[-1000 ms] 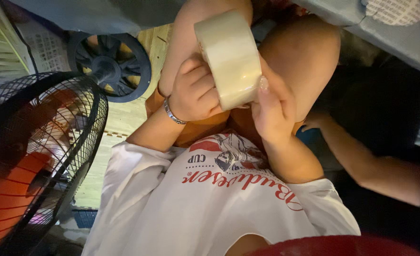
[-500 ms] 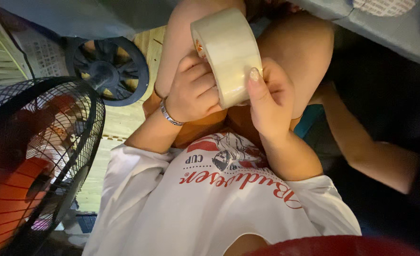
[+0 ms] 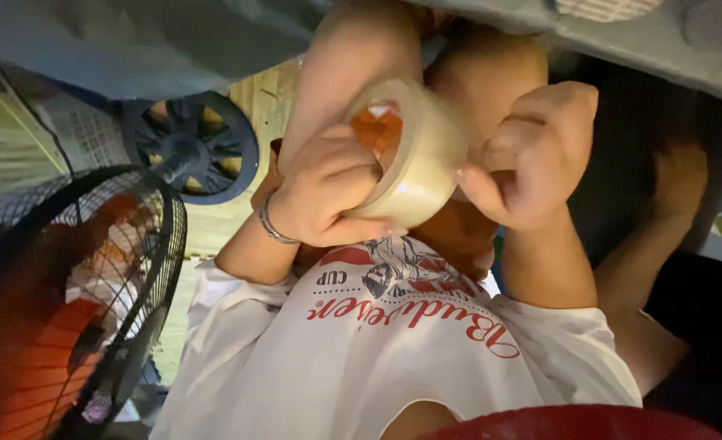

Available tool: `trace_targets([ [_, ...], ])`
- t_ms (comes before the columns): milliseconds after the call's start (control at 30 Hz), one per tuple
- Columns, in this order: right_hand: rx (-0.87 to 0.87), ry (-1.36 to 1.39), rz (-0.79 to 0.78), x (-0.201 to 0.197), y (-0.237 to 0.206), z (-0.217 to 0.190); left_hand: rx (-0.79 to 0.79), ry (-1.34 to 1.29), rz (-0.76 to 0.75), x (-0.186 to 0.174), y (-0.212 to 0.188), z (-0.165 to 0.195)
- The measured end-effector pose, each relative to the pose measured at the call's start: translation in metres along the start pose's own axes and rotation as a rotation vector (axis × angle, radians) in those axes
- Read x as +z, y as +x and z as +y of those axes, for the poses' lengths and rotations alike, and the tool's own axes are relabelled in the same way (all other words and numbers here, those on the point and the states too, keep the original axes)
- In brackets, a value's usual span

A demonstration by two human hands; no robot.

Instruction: The person sits on the floor and crumples and rolls newspaper sheets into tight balls, then wraps newspaper around cups and secures them with clear tape, cutting pieces of tape with scissors and placing the finished newspaper-wrapped items on the work table with many similar pieces.

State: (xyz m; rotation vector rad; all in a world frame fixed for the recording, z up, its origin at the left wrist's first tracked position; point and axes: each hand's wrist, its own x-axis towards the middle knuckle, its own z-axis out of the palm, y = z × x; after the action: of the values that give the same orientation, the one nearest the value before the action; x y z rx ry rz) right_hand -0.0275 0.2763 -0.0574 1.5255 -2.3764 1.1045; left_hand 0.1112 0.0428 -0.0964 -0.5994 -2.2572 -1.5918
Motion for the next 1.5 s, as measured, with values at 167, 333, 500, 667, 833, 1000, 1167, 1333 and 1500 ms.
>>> trace_targets([
  [167, -0.082, 0.043, -0.218, -0.023, -0.012, 0.006, 0.0, -0.184, -0.148, 0.0, 0.033, -0.001],
  [333, 0.072, 0.006, -0.33, -0.056, -0.041, -0.021, 0.075, -0.256, -0.248, 0.017, 0.051, 0.0],
  [500, 0.092, -0.182, -0.344, -0.059, -0.057, -0.035, 0.066, -0.251, -0.293, 0.035, 0.054, 0.002],
  [667, 0.013, -0.298, -0.338, -0.055, -0.053, -0.036, -0.008, -0.305, -0.351, 0.031, 0.049, 0.001],
  [833, -0.068, -0.217, -0.329, -0.052, -0.048, -0.028, -0.003, -0.292, -0.358, 0.029, 0.043, -0.001],
  [1000, -0.147, -0.184, -0.355, -0.051, -0.053, -0.02, 0.011, -0.269, -0.33, 0.032, 0.04, 0.001],
  [1167, -0.184, -0.068, -0.37, -0.053, -0.052, -0.008, 0.015, -0.266, -0.336, 0.033, 0.041, 0.0],
  [1333, -0.205, -0.043, -0.354, -0.054, -0.061, -0.003, 0.014, -0.283, -0.332, 0.036, 0.041, -0.001],
  [1500, -0.169, 0.061, -0.372, -0.061, -0.061, 0.008, 0.059, -0.298, -0.338, 0.039, 0.04, -0.003],
])
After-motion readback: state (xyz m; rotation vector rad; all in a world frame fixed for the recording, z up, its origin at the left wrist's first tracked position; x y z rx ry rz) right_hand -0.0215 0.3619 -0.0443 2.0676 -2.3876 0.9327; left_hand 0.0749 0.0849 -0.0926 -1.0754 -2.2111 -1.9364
